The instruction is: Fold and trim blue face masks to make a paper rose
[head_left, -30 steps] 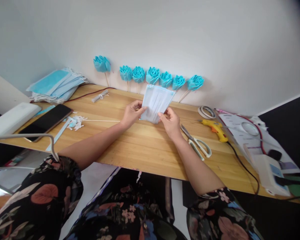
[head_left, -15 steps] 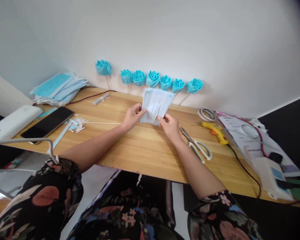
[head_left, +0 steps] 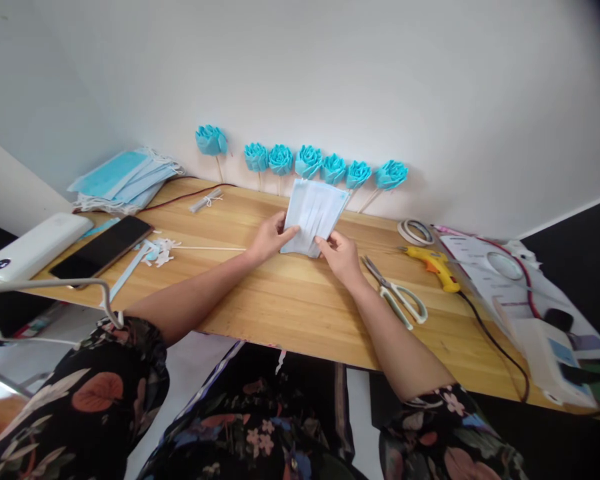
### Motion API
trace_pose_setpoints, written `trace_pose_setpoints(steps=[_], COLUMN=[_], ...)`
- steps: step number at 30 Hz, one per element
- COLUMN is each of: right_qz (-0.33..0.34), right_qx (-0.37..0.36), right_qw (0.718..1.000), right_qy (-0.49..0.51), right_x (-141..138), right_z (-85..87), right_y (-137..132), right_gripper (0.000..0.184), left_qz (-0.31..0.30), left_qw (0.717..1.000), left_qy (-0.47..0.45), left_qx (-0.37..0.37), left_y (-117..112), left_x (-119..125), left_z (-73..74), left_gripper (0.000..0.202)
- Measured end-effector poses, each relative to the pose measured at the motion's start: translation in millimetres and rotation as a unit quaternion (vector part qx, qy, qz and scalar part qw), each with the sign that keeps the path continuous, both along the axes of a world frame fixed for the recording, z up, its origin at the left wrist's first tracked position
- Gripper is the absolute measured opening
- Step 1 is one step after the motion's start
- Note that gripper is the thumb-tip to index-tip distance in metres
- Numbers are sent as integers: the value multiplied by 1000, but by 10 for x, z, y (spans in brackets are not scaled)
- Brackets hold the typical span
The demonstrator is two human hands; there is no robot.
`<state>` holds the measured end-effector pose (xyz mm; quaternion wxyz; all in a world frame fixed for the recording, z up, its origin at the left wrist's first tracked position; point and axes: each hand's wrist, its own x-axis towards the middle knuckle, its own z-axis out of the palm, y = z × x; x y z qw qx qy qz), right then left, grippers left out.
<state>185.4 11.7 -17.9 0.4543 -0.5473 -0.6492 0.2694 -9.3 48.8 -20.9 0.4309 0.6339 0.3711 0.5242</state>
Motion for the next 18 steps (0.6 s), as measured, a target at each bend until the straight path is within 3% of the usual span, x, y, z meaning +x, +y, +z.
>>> trace_pose_setpoints(steps=[8, 18], right_qz=[5, 46], right_qx=[9, -25], right_qw=[1000, 998], right_qy=[23, 35], right_x=[-17, -10], right_z=[24, 25], right_y=[-23, -37], right_gripper=[25, 34], left_qz=[11, -34], left_qw=[997, 997], left_qy=[61, 10], left_qx=[-43, -64], left_y=[-69, -67], left_x=[-13, -31], left_z=[57, 59], left_gripper=[25, 30])
